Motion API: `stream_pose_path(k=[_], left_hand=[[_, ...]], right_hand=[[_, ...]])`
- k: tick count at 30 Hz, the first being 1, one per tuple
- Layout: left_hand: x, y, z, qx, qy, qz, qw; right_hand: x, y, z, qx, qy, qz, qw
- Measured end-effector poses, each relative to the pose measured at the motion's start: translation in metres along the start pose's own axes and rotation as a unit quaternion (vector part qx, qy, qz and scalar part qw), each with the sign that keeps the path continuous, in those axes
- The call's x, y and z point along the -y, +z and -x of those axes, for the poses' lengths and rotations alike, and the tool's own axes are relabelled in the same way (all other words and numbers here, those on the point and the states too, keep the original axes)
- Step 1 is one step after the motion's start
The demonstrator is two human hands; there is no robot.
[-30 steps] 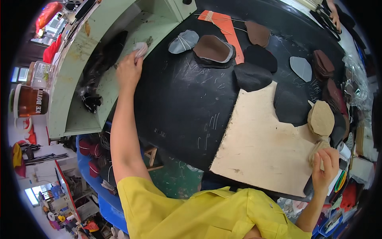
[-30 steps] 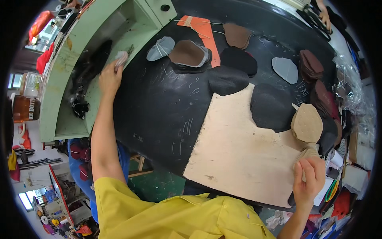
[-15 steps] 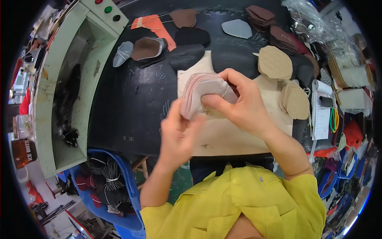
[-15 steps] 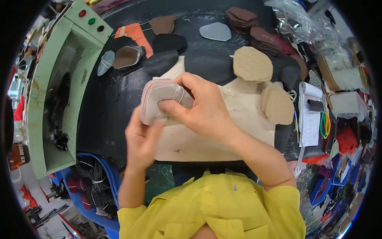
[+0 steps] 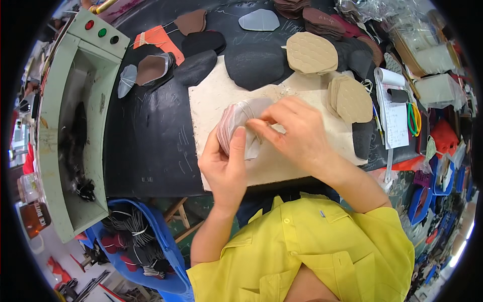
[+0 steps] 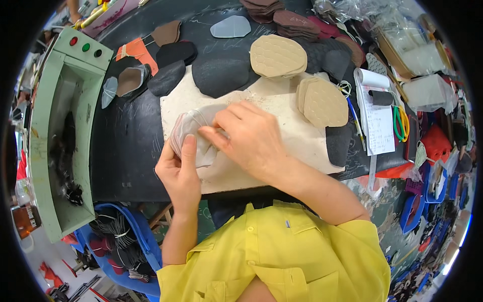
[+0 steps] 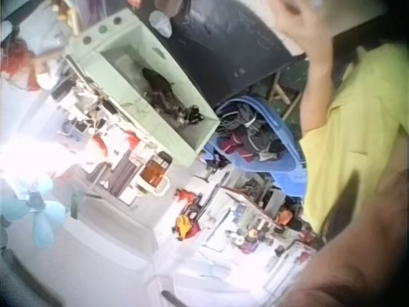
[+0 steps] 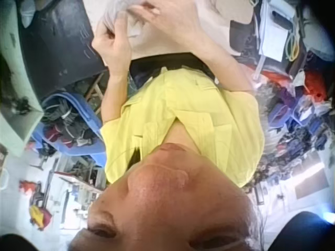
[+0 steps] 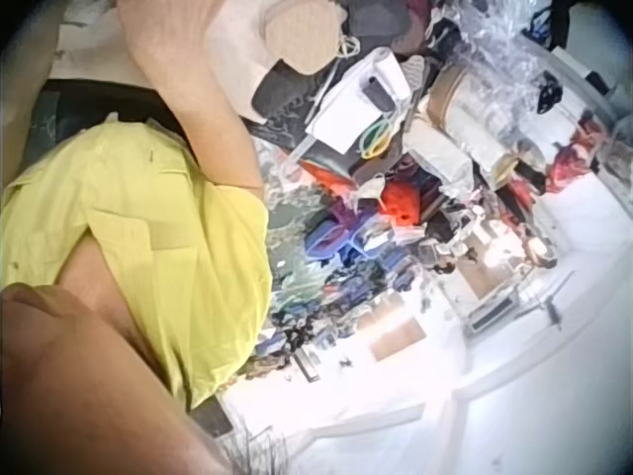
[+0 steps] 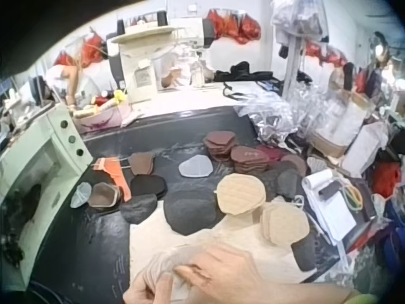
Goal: The person assembles black foam shoe insoles by stacking them and securing them with a white elastic band. They then handle a stack of beige foam insoles, separating and inspecting them. The person also uses a pen to mark or write on a piece of paper on the table.
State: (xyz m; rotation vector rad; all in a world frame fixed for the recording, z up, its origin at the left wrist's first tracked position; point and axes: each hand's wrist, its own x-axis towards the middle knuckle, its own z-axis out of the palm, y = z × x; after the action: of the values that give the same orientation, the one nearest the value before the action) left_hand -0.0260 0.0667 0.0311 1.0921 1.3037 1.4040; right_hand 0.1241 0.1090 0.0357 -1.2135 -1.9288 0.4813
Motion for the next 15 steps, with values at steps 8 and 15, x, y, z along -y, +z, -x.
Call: stream_pose_path(k=[8,15], left_hand=[[0.009,-0.003,0.025,-0.144,0.125,-0.102,0.976],[0.002,-0.058,0.036,-0.282,0.192,-0.017,0.94]], right_hand=[[-0.001,0.026,-0.024,-0.083,-0.107,0.074,0.988],[0.051,0.087,-0.071,-0.053,-0.179,0.073,0.98]])
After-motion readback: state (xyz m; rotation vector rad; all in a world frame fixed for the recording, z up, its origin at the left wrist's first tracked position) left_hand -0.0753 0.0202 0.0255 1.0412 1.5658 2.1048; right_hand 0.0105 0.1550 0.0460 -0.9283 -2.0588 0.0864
